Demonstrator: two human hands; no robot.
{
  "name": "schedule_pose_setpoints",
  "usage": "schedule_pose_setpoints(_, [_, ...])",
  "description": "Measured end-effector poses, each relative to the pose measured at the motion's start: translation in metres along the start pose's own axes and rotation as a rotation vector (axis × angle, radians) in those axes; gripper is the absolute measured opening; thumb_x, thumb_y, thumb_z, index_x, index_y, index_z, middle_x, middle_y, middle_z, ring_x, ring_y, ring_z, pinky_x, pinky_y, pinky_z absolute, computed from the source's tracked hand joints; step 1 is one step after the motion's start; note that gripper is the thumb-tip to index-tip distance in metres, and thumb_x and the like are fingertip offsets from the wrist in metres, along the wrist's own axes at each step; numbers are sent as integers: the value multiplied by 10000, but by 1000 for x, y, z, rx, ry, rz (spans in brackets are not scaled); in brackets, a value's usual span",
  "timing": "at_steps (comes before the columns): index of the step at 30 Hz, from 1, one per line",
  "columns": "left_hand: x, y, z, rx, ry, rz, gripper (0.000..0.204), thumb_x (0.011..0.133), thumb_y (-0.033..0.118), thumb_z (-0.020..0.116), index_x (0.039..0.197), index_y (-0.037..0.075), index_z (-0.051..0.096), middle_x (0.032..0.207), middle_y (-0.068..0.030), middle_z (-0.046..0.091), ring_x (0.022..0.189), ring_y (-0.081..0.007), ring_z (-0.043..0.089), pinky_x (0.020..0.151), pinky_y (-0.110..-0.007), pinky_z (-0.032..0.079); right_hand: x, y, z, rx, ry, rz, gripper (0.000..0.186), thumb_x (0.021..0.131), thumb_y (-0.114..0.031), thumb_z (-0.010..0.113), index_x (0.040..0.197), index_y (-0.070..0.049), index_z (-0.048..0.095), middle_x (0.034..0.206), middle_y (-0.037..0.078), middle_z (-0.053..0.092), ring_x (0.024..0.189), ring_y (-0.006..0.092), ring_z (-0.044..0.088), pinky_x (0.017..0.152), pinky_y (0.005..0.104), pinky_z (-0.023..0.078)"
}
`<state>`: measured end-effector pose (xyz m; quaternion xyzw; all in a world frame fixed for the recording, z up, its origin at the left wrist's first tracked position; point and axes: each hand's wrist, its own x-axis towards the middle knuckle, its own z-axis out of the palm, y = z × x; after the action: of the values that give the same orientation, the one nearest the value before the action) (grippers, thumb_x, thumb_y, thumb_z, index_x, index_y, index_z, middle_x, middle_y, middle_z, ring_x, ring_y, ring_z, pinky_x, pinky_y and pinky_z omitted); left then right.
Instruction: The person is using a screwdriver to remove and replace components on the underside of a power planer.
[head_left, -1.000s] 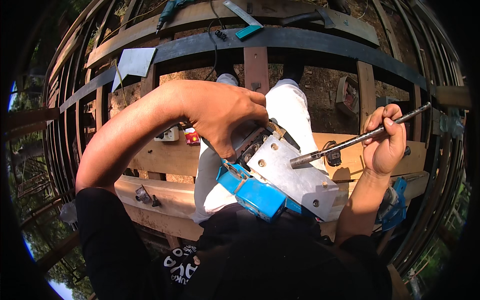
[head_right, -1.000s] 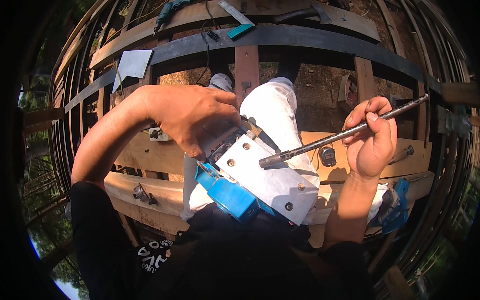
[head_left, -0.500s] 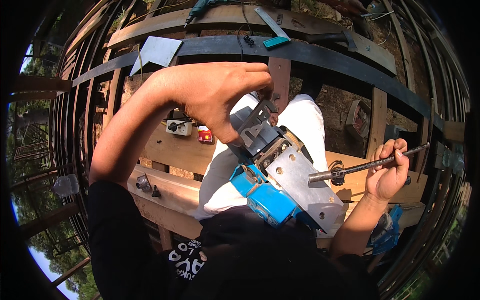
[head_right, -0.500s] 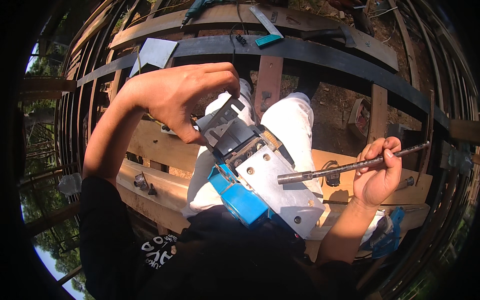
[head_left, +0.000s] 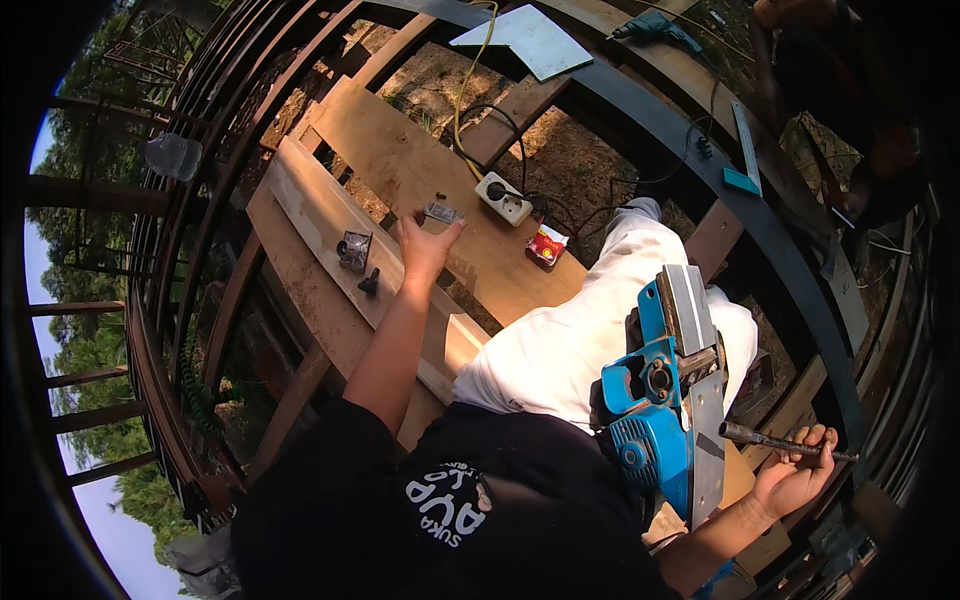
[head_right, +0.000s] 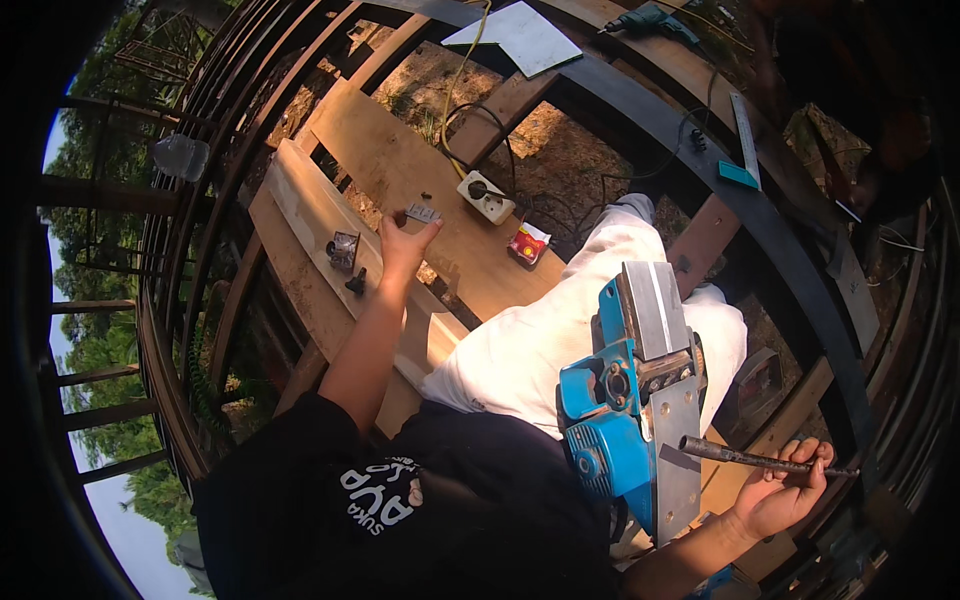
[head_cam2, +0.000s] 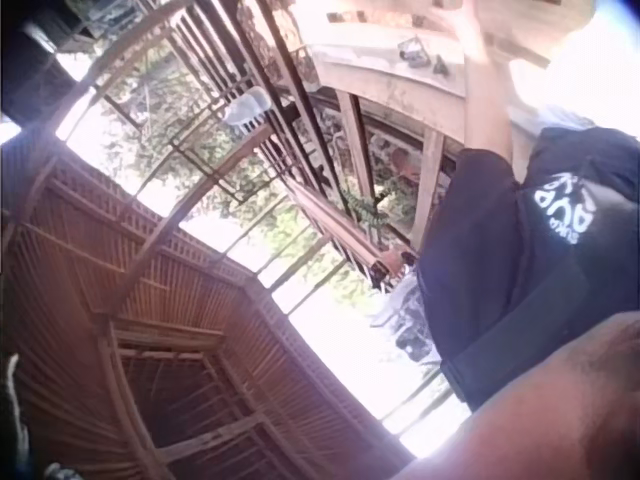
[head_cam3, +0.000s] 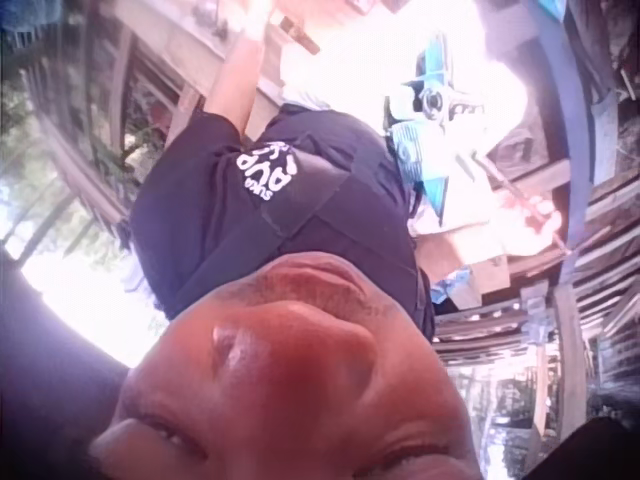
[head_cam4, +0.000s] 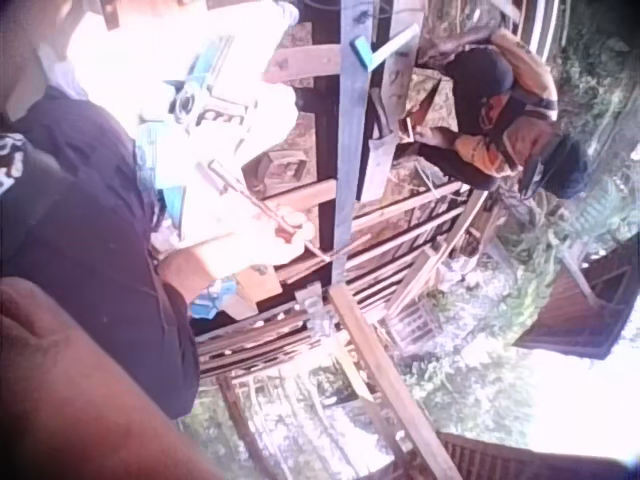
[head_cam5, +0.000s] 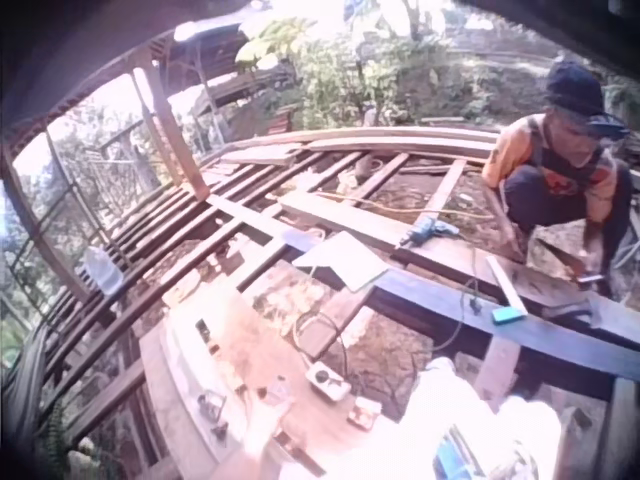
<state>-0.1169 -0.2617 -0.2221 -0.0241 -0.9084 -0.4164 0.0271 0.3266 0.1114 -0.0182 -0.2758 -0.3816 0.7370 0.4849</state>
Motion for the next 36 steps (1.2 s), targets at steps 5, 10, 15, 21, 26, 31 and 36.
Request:
schedule_pose_setpoints(5, [5,-30,57,241,56,-37,859,630,445,881,1214,-53,494,1241,-229,517,1240,-389,450,1087,-462,344,-5,-17,0,-81,33,-53,187,1003,-151,466,1107,2,499,853,97,489,615,132,480,474,219,448])
schedule_pose_setpoints(10, [15,-63,69,431,-12,13,898,609,519,866,1253,-1,519,1291,-237,511,1263,-411,436,1087,-495,340,-4,-8,31,-167,114,-27,117,986,-167,486,1043,-74,527,827,82,560,595,122,519,478,230,444])
schedule_pose_setpoints(15, [14,-37,54,495,-48,15,995,722,421,834,1455,-53,358,1396,-261,440,1304,-416,422,1084,-484,360,-3,-13,25,-240,166,-109,111,982,-167,490,1040,-83,532,811,109,617,583,148,560,496,275,449])
schedule_pose_setpoints(21, [-74,174,5,-397,-455,500,271,872,97,692,1121,-6,661,1099,-115,632,985,-235,619,905,-307,469,-6,-16,18,-256,218,-212,124,992,-163,476,1051,-70,534,833,136,642,583,164,593,492,287,454])
schedule_pose_setpoints(26, [-123,270,-3,-279,-878,1028,288,766,80,695,1052,45,705,1126,-124,621,1030,-288,595,920,-384,463,-4,-11,7,-310,192,-257,137,995,-153,467,1066,-52,528,847,165,646,586,184,603,506,305,478])
schedule_pose_setpoints(31, [-134,294,5,-98,-956,1224,352,731,138,666,1076,88,715,1216,-131,606,1181,-346,535,1046,-510,376,-6,-8,-1,-307,195,-247,146,998,-147,460,1073,-41,527,860,170,645,590,191,602,522,312,494])
schedule_pose_setpoints(36, [-140,303,6,-26,-974,1240,357,705,146,651,1054,103,717,1217,-114,611,1204,-332,540,1106,-560,299,-7,-7,-6,-331,199,-243,155,1002,-150,458,1085,-38,529,849,167,638,593,191,597,529,314,499])
